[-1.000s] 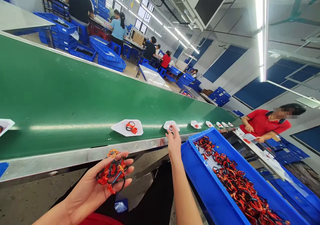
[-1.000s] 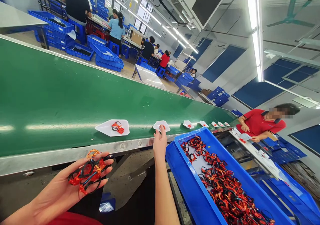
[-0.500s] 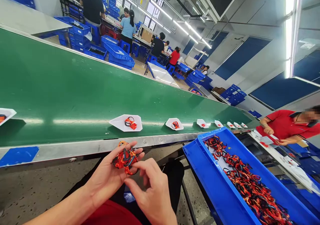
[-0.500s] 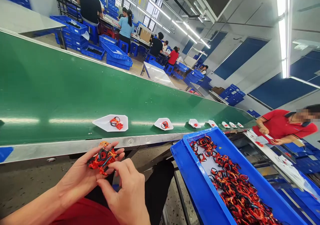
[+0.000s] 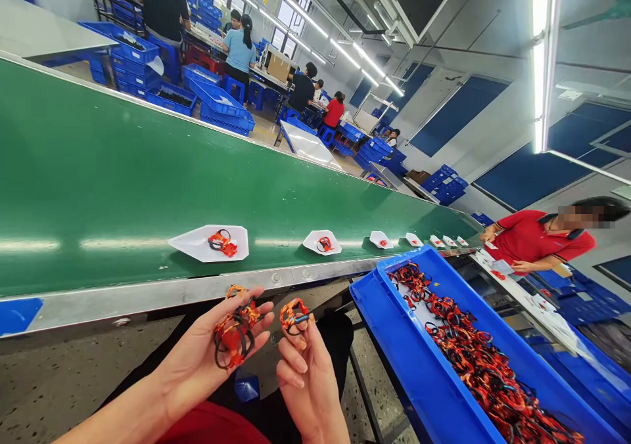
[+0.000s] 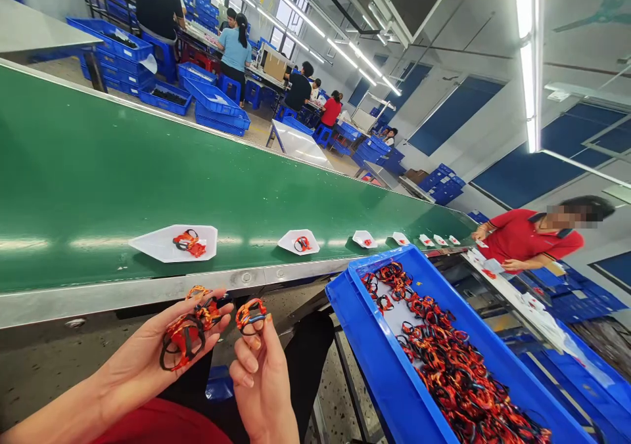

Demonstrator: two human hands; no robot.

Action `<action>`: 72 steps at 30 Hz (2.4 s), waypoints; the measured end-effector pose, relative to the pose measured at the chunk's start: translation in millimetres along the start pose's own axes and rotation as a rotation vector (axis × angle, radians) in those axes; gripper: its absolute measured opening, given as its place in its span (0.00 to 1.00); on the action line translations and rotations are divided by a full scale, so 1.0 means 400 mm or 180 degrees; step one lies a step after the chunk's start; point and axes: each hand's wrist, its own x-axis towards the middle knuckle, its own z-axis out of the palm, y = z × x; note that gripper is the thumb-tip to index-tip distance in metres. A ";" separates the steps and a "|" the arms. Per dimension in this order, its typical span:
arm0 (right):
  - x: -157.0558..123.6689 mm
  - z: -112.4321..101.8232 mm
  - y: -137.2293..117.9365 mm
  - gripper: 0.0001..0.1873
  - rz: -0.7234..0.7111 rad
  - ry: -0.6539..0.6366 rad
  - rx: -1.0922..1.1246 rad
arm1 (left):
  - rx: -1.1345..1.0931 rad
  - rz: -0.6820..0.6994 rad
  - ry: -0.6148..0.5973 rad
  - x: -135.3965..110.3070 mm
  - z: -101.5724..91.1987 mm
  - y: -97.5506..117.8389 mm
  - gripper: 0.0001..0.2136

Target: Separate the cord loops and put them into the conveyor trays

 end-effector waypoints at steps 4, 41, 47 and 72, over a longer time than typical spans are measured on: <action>0.004 0.003 0.001 0.14 0.0091 -0.0066 0.0215 | 0.0175 -0.0110 0.0130 0.003 -0.007 -0.008 0.20; 0.032 0.001 0.021 0.16 0.0010 0.0504 -0.0161 | 0.0934 -0.0166 0.0105 0.031 -0.029 -0.062 0.18; 0.129 -0.002 -0.084 0.13 -0.1530 0.0715 -0.2002 | 0.0907 -0.0203 0.0196 0.036 -0.029 -0.061 0.21; 0.042 0.014 -0.038 0.09 -0.1153 -0.0136 -0.4052 | 0.0937 -0.0015 -0.0134 0.043 -0.033 -0.053 0.16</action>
